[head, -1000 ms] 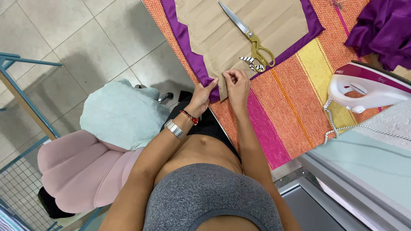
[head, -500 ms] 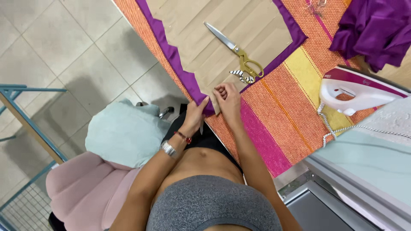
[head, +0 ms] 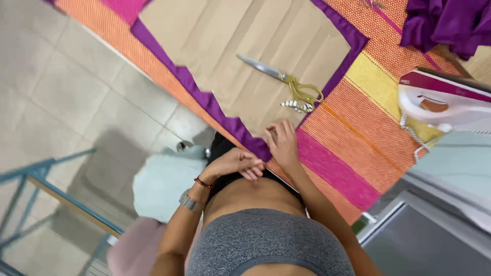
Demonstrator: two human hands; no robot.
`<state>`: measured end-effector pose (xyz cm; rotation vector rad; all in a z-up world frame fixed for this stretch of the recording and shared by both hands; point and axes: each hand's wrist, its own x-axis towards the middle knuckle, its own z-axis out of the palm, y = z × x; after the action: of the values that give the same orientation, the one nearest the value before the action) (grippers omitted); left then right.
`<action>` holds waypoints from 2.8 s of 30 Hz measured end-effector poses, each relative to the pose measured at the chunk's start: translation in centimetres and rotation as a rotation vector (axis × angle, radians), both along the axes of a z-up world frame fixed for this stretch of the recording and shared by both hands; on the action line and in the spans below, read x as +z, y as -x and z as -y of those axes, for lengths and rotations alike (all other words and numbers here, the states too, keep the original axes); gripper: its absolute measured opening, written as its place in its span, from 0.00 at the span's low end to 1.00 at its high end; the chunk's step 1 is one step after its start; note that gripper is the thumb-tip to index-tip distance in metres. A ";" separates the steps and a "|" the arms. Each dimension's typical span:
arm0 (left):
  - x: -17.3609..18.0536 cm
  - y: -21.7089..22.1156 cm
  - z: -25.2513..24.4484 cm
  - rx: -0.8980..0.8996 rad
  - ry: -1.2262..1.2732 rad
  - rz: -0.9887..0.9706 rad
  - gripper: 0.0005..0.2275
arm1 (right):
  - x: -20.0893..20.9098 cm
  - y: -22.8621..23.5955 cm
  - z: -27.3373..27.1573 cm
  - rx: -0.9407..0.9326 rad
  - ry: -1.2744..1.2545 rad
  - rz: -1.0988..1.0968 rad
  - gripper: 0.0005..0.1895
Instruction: The person pins purple fabric to a paper pattern on a table using several pins. They align the edges of the fabric with the pattern and smooth the material by hand.
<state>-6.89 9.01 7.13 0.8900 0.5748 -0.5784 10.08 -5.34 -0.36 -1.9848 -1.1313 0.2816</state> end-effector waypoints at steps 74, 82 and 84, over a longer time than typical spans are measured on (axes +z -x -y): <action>-3.1 -12.2 -55.0 0.187 -1.707 0.543 0.24 | 2.9 -33.9 -47.7 -0.385 0.144 0.241 0.16; -3.7 -11.8 -55.2 0.262 -1.666 0.578 0.21 | 3.1 -33.6 -46.8 -0.449 0.131 0.400 0.13; -4.4 -12.3 -55.2 0.286 -1.667 0.575 0.21 | 3.7 -32.3 -47.5 -0.448 0.044 0.476 0.17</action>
<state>5.37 64.20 2.72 2.3605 0.5611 0.6161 42.37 42.16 3.39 -2.3475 -0.9195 -0.4220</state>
